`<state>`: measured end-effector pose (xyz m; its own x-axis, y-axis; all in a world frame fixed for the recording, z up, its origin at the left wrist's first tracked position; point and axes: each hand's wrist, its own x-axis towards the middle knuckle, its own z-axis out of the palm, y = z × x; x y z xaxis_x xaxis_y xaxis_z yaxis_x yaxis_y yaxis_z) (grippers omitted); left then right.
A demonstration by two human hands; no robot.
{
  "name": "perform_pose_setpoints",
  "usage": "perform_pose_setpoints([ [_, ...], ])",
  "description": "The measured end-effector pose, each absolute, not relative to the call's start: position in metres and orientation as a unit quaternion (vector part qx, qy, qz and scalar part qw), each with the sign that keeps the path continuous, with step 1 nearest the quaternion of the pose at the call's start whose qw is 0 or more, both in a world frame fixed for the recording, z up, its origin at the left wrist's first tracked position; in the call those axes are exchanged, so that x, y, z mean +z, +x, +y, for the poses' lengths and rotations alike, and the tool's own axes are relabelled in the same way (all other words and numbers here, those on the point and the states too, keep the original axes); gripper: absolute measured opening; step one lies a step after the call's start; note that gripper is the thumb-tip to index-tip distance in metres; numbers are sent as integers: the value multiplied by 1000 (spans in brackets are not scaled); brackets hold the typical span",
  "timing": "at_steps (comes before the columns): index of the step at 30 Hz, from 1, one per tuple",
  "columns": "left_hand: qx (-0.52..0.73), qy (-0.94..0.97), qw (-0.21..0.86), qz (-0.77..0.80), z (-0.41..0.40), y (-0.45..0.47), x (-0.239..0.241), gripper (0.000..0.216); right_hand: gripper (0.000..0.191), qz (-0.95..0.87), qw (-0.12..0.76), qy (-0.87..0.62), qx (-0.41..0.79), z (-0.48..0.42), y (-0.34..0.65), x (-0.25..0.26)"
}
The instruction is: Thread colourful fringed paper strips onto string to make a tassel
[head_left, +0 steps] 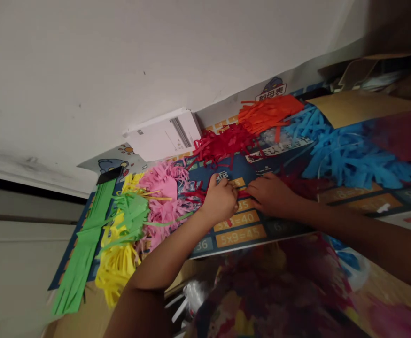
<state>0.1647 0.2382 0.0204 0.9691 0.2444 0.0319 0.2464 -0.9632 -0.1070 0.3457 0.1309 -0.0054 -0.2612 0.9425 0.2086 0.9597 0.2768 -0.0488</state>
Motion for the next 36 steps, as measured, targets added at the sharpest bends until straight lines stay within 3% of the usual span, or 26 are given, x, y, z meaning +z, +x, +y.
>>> perform_pose_setpoints([
  [10, -108, -981, -7, -163, 251, 136, 3, 18, 17, -783, 143, -602, -67, 133, 370, -27],
  [16, -141, -963, -82, -215, 253, 127, -5, 11, 17, -725, 249, -641, 37, 132, 394, -44],
  [36, -108, -938, -148, -294, 260, 143, -6, 14, 14, -656, 248, -701, 128, 139, 392, -35],
])
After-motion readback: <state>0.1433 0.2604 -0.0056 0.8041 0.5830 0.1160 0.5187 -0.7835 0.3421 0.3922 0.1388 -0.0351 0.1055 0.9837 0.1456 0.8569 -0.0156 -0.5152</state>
